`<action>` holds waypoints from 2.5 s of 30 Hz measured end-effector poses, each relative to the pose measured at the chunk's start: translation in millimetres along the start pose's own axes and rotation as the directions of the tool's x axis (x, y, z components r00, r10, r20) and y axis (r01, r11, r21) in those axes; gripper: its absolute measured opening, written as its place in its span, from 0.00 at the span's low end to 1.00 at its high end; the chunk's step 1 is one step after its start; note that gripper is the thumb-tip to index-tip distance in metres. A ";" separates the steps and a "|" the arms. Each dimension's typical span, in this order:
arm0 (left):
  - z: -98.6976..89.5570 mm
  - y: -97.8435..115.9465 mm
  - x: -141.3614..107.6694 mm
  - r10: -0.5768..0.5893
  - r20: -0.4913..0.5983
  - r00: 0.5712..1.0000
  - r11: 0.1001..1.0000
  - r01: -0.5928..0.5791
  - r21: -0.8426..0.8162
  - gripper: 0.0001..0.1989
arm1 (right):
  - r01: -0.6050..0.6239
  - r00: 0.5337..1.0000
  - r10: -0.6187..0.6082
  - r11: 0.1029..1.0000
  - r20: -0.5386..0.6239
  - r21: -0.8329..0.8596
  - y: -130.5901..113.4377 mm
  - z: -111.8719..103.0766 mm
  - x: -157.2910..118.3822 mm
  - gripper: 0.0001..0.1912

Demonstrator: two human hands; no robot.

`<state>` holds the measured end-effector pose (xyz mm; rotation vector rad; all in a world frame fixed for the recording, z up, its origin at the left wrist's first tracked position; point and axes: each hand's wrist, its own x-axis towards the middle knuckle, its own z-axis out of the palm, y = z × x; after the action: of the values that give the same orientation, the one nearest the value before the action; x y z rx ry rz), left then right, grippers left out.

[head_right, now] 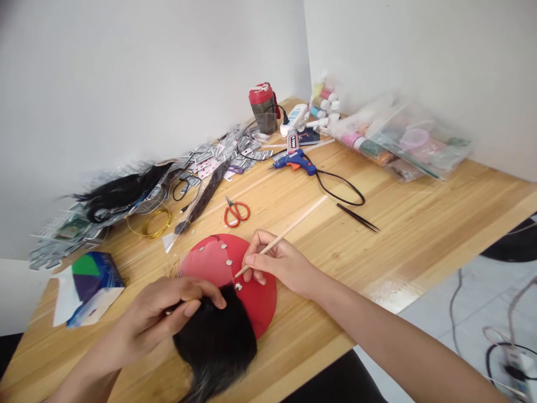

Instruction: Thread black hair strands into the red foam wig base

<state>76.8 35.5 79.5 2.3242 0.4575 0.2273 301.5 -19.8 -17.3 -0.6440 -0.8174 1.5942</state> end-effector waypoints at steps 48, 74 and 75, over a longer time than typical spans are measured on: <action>20.8 -11.5 -6.9 -0.432 -0.264 0.862 0.837 0.274 -0.473 0.17 | 0.284 0.958 -0.282 0.923 0.046 -0.261 -0.3 11.8 -16.0 0.11; 21.2 -8.8 -2.4 -0.389 -0.305 0.869 0.893 0.274 -0.358 0.19 | 0.138 0.989 -0.131 0.981 0.062 -0.134 -4.2 8.0 -13.1 0.14; 21.5 -8.8 -3.0 -0.385 -0.305 0.871 0.898 0.277 -0.343 0.19 | 0.133 0.990 -0.126 0.983 0.057 -0.129 -4.0 8.1 -12.9 0.15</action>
<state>78.2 26.4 57.9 1.8759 0.9405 0.5274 299.8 -33.4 -9.6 -0.6353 -0.9876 1.4507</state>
